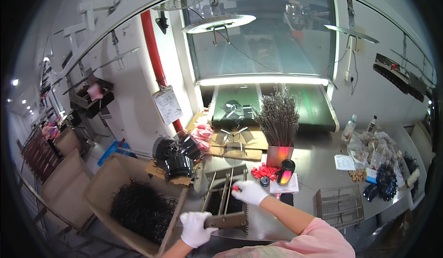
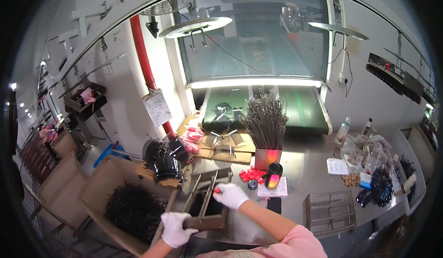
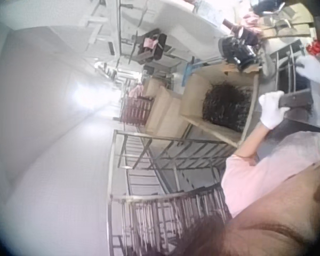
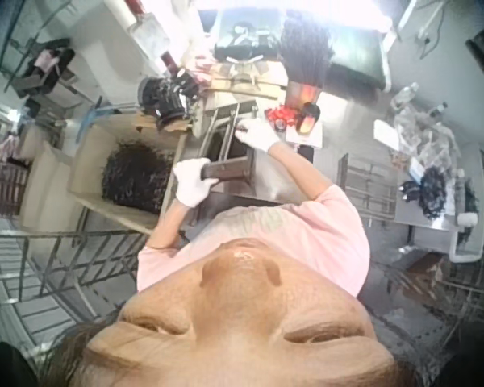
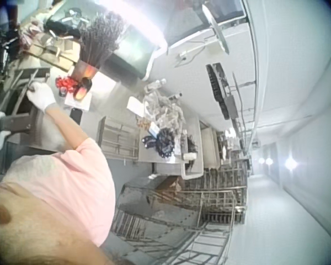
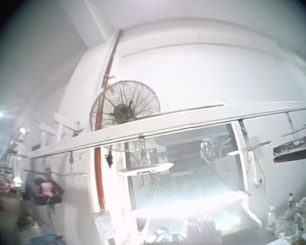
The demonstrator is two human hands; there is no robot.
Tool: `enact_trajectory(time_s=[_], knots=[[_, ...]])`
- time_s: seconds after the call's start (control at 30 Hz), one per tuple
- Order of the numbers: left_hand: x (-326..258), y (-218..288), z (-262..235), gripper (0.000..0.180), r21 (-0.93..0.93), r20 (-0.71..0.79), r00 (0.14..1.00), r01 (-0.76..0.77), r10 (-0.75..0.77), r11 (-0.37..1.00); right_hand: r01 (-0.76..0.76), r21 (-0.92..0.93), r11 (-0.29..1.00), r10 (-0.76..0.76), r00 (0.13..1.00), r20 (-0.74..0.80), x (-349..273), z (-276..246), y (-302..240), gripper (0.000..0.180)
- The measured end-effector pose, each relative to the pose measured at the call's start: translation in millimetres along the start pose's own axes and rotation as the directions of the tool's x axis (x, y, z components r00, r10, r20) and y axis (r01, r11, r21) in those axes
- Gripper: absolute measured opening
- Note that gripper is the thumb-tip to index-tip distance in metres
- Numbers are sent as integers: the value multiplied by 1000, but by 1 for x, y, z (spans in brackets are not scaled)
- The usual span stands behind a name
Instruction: The person walks to a workstation and repeatedly picks up black decorative items, places them into a metal rack, and secures them with rubber bands. The person handles the items one at a time, adjusts the rack, and moves between the table and a nearby bin.
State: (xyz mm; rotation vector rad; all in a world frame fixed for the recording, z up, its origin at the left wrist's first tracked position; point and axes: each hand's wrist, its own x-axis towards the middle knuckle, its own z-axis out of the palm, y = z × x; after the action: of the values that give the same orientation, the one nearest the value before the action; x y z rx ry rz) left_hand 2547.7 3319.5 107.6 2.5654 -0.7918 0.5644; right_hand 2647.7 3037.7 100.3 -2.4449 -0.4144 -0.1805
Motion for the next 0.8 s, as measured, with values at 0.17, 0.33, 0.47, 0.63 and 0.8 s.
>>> enact_trajectory(time_s=[0.17,0.33,0.47,0.63,0.8], knots=[[107,42,-95,67,111,-253,932,-238,259,965,217,360,907,111,704,-702,-52,-129,-31,30],[233,54,-149,71,299,-469,775,-312,423,902,58,383,922,244,681,-691,-120,-151,8,23],[331,61,-180,69,413,-556,659,-310,507,856,-126,257,958,271,694,-667,-163,-132,51,21],[418,59,-176,62,417,-513,719,-269,469,868,-207,321,924,365,728,-580,-202,-114,82,20],[428,45,-152,61,300,-470,751,-360,465,884,-296,442,847,468,810,-353,-196,-102,110,21]])
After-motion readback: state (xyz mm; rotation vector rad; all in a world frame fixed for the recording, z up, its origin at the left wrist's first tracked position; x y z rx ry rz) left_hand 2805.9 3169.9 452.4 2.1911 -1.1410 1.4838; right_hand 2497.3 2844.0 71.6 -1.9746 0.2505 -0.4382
